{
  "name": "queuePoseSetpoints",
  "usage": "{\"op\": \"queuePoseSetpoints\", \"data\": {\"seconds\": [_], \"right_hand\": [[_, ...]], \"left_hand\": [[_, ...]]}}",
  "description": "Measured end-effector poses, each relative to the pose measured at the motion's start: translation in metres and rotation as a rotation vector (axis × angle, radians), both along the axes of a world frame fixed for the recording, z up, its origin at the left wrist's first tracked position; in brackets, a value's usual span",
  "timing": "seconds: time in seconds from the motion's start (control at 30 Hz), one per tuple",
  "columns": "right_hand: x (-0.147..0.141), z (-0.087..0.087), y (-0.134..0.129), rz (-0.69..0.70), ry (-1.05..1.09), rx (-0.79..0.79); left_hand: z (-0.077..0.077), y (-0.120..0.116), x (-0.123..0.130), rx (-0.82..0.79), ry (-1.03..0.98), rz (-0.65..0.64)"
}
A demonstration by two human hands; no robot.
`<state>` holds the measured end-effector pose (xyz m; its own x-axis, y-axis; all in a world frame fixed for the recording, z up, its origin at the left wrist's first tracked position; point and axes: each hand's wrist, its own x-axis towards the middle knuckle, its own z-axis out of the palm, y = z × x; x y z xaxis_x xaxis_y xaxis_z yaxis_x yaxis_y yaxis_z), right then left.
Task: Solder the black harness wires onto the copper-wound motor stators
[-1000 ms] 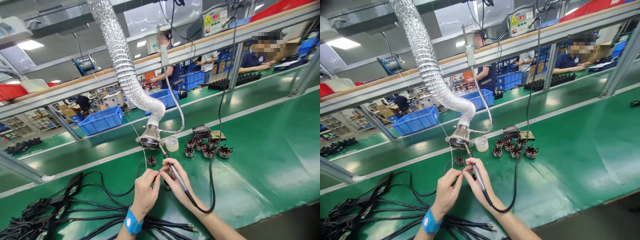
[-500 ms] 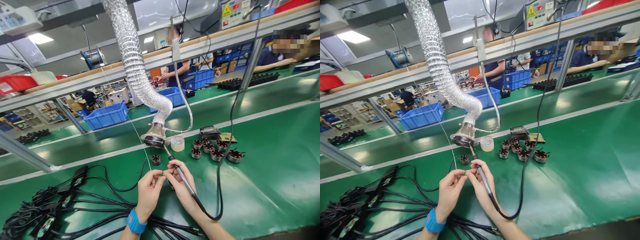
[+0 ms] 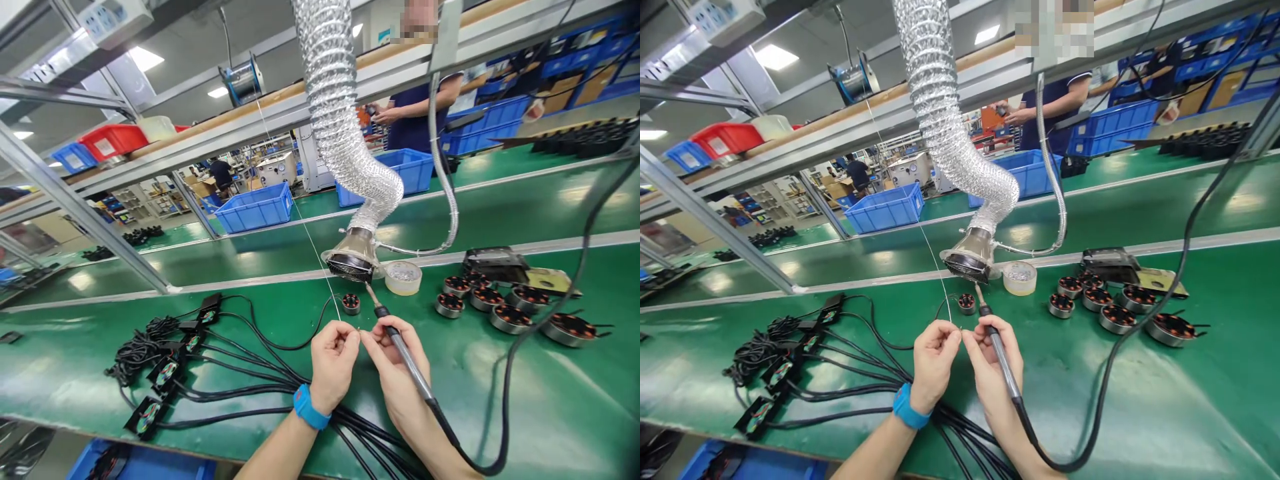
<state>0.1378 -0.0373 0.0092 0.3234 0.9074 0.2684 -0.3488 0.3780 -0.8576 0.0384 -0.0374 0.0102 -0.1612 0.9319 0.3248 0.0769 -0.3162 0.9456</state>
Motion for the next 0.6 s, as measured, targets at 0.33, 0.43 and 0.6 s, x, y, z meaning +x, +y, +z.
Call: {"op": "queuePoseSetpoints", "data": {"seconds": [0.33, 0.43, 0.6], "right_hand": [[0.007, -0.008, 0.002, -0.085, -0.302, 0.053], [0.017, -0.001, -0.001, -0.194, -0.567, 0.185], [0.023, 0.009, -0.006, -0.123, -0.763, 0.43]], "left_hand": [[0.005, 0.009, -0.006, -0.122, -0.119, -0.096], [0.005, 0.009, -0.004, -0.136, -0.086, -0.127], [0.002, 0.007, -0.001, -0.128, -0.056, -0.227]]}}
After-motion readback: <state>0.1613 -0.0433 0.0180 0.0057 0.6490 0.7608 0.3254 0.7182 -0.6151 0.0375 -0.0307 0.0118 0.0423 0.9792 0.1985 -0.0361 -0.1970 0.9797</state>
